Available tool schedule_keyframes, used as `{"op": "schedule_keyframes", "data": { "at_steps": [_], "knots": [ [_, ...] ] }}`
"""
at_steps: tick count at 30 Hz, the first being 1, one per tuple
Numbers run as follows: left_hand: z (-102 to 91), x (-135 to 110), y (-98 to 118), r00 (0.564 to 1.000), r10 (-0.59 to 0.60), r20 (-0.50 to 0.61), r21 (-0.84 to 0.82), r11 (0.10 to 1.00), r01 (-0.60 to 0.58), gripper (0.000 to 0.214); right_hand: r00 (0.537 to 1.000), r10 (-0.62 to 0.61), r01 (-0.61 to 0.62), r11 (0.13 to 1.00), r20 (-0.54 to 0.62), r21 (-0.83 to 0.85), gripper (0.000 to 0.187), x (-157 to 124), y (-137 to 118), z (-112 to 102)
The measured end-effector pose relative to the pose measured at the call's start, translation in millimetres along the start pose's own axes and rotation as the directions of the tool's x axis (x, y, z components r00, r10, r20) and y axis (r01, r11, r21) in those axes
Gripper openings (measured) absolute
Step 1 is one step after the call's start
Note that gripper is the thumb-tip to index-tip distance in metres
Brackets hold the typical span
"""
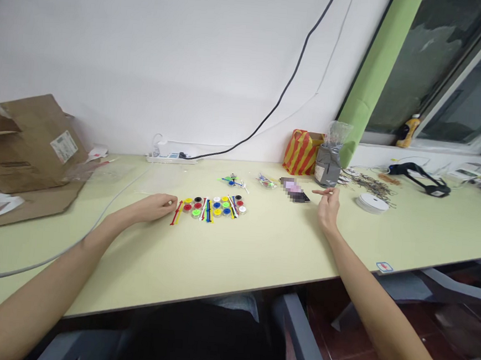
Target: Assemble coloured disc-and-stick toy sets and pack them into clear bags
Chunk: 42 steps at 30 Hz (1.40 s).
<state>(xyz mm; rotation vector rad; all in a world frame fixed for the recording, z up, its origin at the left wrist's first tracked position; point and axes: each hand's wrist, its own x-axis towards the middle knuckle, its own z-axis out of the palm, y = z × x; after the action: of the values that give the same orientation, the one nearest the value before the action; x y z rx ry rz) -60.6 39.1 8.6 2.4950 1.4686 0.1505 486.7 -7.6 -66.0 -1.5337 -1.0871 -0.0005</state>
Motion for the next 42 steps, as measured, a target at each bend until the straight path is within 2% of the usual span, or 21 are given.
{"op": "schedule_keyframes", "data": {
  "at_steps": [3, 7, 10, 14, 18, 21, 25, 30, 34, 38, 42],
  "knots": [
    [0.3, 0.2, -1.2, 1.000, 0.006, -0.006, -0.002, 1.000, -0.006, 0.027, 1.000, -0.031, 0.031, 1.000, 0.004, -0.007, 0.029, -1.4, -4.6, 2.8],
    [2.6, 2.2, -5.2, 0.999, 0.010, -0.030, -0.008, 1.000, -0.010, 0.025, 0.976, -0.214, 0.216, 0.972, 0.039, -0.092, 0.029, -6.6, -25.6, 15.8],
    [4.7, 3.2, -8.4, 0.999, 0.009, -0.049, -0.014, 1.000, -0.010, 0.025, 0.933, -0.329, 0.345, 0.932, 0.148, -0.106, 0.030, -8.6, -46.2, 36.2],
    [6.8, 3.1, -10.3, 0.997, 0.005, -0.079, -0.020, 1.000, -0.006, 0.025, 0.853, -0.395, 0.441, 0.895, 0.343, -0.067, 0.038, -4.0, -72.6, 75.4],
    [8.6, 3.4, -10.4, 0.994, -0.007, -0.109, -0.023, 1.000, 0.005, 0.023, 0.753, -0.369, 0.538, 0.822, 0.545, -0.186, 0.041, 6.1, -93.5, 114.7],
    [9.5, 3.5, -9.9, 0.992, -0.015, -0.121, -0.022, 1.000, 0.013, 0.022, 0.715, -0.260, 0.571, 0.752, 0.649, -0.328, 0.046, 12.5, -101.4, 135.5],
    [9.6, 2.6, -8.1, 0.992, -0.014, -0.124, -0.011, 1.000, 0.013, 0.023, 0.729, -0.151, 0.554, 0.704, 0.668, -0.445, 0.055, 14.3, -98.8, 148.8],
    [8.8, 1.7, -5.5, 0.993, -0.023, -0.115, 0.002, 1.000, 0.023, 0.025, 0.730, -0.126, 0.545, 0.700, 0.672, -0.461, 0.039, 8.6, -88.1, 150.4],
    [8.4, 1.8, -5.3, 0.993, -0.023, -0.112, 0.011, 1.000, 0.025, 0.025, 0.736, -0.159, 0.550, 0.707, 0.657, -0.445, 0.046, 1.5, -86.7, 149.0],
    [8.9, 2.4, -5.8, 0.993, -0.019, -0.116, 0.025, 0.999, 0.022, 0.024, 0.743, -0.243, 0.563, 0.730, 0.623, -0.387, 0.050, -10.7, -99.8, 151.3],
    [10.9, 2.6, -5.2, 0.990, -0.022, -0.138, 0.058, 0.998, 0.030, 0.024, 0.688, -0.356, 0.598, 0.772, 0.633, -0.216, 0.039, -25.2, -126.1, 164.9]
  ]
}}
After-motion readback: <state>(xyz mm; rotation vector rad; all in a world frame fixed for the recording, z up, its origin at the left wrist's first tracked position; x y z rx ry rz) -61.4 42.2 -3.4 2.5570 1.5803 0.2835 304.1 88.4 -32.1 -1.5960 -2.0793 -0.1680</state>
